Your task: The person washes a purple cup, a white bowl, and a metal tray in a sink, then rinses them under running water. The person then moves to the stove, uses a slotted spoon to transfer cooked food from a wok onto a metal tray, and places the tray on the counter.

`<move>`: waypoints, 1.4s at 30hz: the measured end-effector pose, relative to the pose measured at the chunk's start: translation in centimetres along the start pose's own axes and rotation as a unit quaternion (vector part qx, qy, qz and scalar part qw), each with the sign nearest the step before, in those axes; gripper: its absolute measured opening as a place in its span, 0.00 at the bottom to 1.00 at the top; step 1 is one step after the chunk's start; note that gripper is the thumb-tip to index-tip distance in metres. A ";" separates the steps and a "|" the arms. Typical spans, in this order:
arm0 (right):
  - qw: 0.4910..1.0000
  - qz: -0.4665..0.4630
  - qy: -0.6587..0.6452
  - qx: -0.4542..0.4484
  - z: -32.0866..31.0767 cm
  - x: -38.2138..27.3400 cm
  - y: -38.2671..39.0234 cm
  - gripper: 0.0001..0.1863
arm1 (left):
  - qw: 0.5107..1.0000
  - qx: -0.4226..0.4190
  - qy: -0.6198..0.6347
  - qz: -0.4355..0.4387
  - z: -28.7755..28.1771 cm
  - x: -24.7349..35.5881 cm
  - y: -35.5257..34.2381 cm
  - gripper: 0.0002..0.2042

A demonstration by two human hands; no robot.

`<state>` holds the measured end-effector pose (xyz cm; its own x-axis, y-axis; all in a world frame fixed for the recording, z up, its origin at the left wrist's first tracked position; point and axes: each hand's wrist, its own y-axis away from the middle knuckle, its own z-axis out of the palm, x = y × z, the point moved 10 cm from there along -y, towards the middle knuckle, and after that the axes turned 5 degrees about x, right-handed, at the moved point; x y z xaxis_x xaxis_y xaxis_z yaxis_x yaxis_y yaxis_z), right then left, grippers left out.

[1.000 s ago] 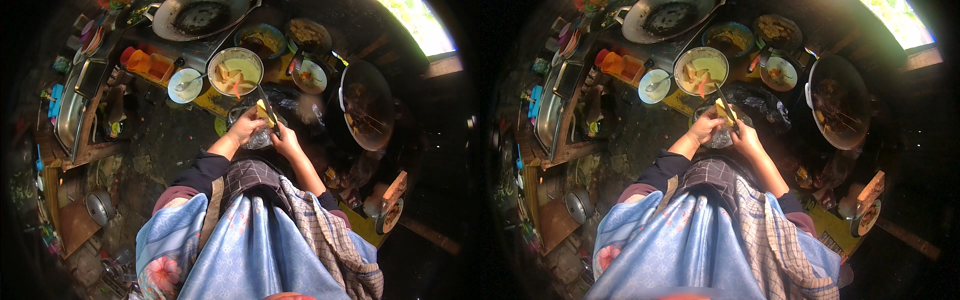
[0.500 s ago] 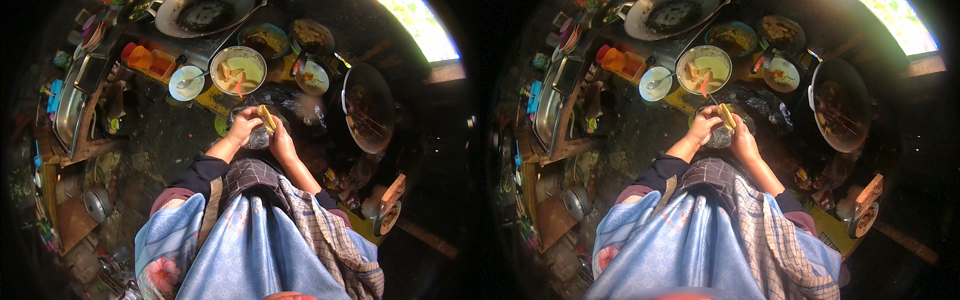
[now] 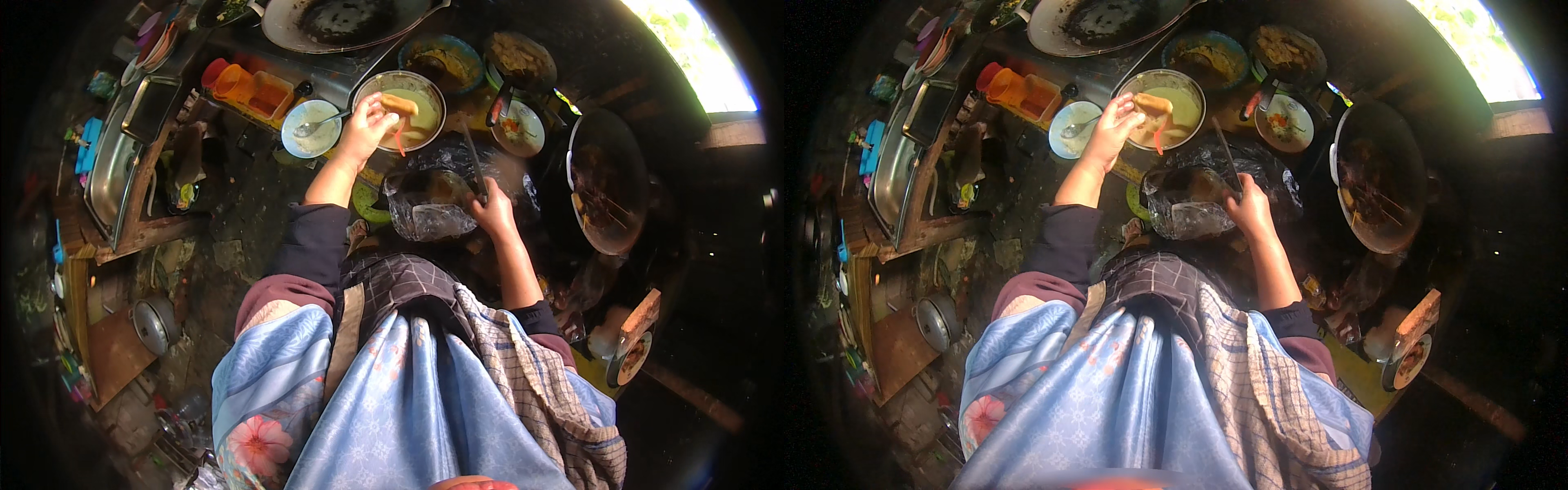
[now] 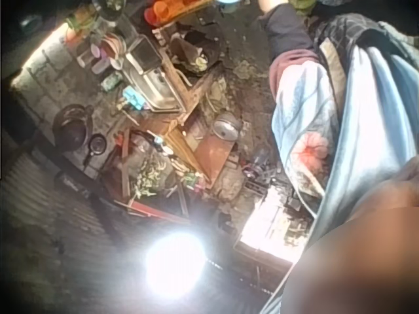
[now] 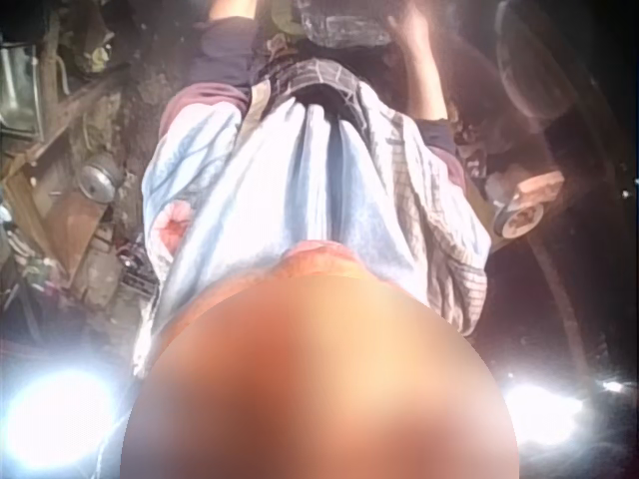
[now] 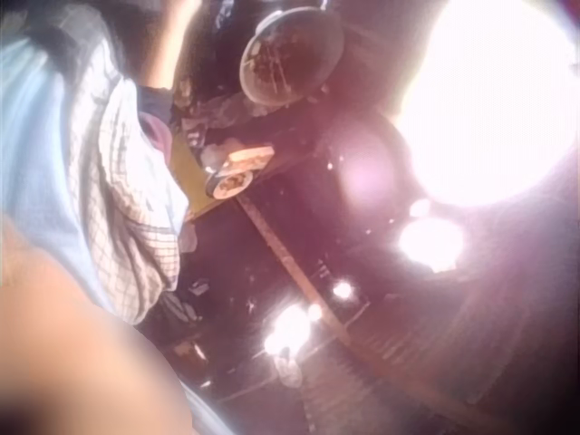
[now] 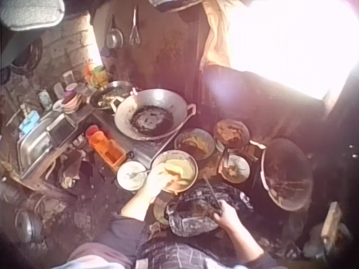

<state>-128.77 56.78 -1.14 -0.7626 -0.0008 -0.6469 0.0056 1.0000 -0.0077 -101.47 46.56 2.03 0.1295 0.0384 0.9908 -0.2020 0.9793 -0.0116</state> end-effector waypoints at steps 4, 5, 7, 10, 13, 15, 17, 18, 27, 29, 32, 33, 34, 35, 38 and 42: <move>0.988 -0.012 0.152 0.023 2.5 3.4 0.6 0.19 | 0.800 -0.232 -0.538 -0.126 1.2 -7.5 4.9 0.22; 0.983 0.035 0.183 -0.007 3.3 4.9 0.8 0.18 | 0.740 -0.271 -0.603 -0.121 1.4 -9.3 7.1 0.23; 0.994 0.039 0.102 -0.009 3.3 5.2 0.8 0.13 | 0.708 -0.271 -0.622 -0.193 0.0 -12.5 10.9 0.21; 0.998 0.054 -0.030 0.016 0.7 3.8 0.5 0.08 | 0.787 -0.171 -0.574 -0.149 -0.3 -11.6 12.4 0.14; 0.980 0.120 -0.161 -0.009 -3.1 2.7 0.4 0.09 | 0.825 -0.091 -0.557 -0.039 -0.7 -6.6 13.0 0.11; 0.967 0.104 -0.232 0.014 -6.4 0.8 0.1 0.09 | 0.815 -0.046 -0.576 0.036 -1.3 -2.4 13.8 0.11; 0.973 0.073 -0.220 0.013 -8.8 -1.1 -0.3 0.07 | 0.816 -0.026 -0.575 0.045 -2.0 0.2 14.8 0.09; 0.976 0.055 -0.209 0.023 -9.7 -2.0 -0.3 0.06 | 0.823 -0.015 -0.567 0.029 -2.4 1.0 15.4 0.09; 0.918 -0.094 -0.383 0.050 -13.8 -7.0 2.2 0.05 | 0.978 0.030 -0.142 0.152 0.3 8.7 20.0 0.04; 0.898 -0.139 -0.415 0.047 -14.8 -7.7 3.1 0.07 | 0.998 -0.023 0.014 0.062 1.4 8.0 20.6 0.03; 0.862 -0.136 -0.487 0.043 -15.5 -7.2 4.0 0.06 | 0.994 -0.069 0.074 0.036 2.5 8.7 21.7 0.03; 0.846 -0.140 -0.513 0.032 -15.6 -7.2 4.3 0.06 | 0.993 -0.067 0.075 0.061 2.5 9.4 22.0 0.03; 0.811 -0.129 -0.571 0.003 -15.4 -7.1 4.6 0.09 | 0.991 -0.064 0.078 0.082 2.4 10.1 22.4 0.03; 0.804 -0.113 -0.584 0.008 -15.5 -6.7 4.8 0.08 | 0.990 -0.059 0.081 0.101 2.2 10.7 22.7 0.02; 0.752 -0.099 -0.650 -0.049 -14.8 -7.4 5.4 0.07 | 0.978 -0.038 0.127 0.162 1.1 12.3 23.5 0.02; 0.731 -0.110 -0.665 -0.110 -12.5 -10.8 6.0 0.13 | 0.971 -0.042 0.056 0.229 -1.0 13.3 23.4 0.05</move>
<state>-128.58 62.92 15.34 0.5738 -0.0239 -0.8186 -0.2383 0.9515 -0.1948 -103.47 70.19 14.79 0.1495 0.4911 0.8582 -0.1844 0.8666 -0.4638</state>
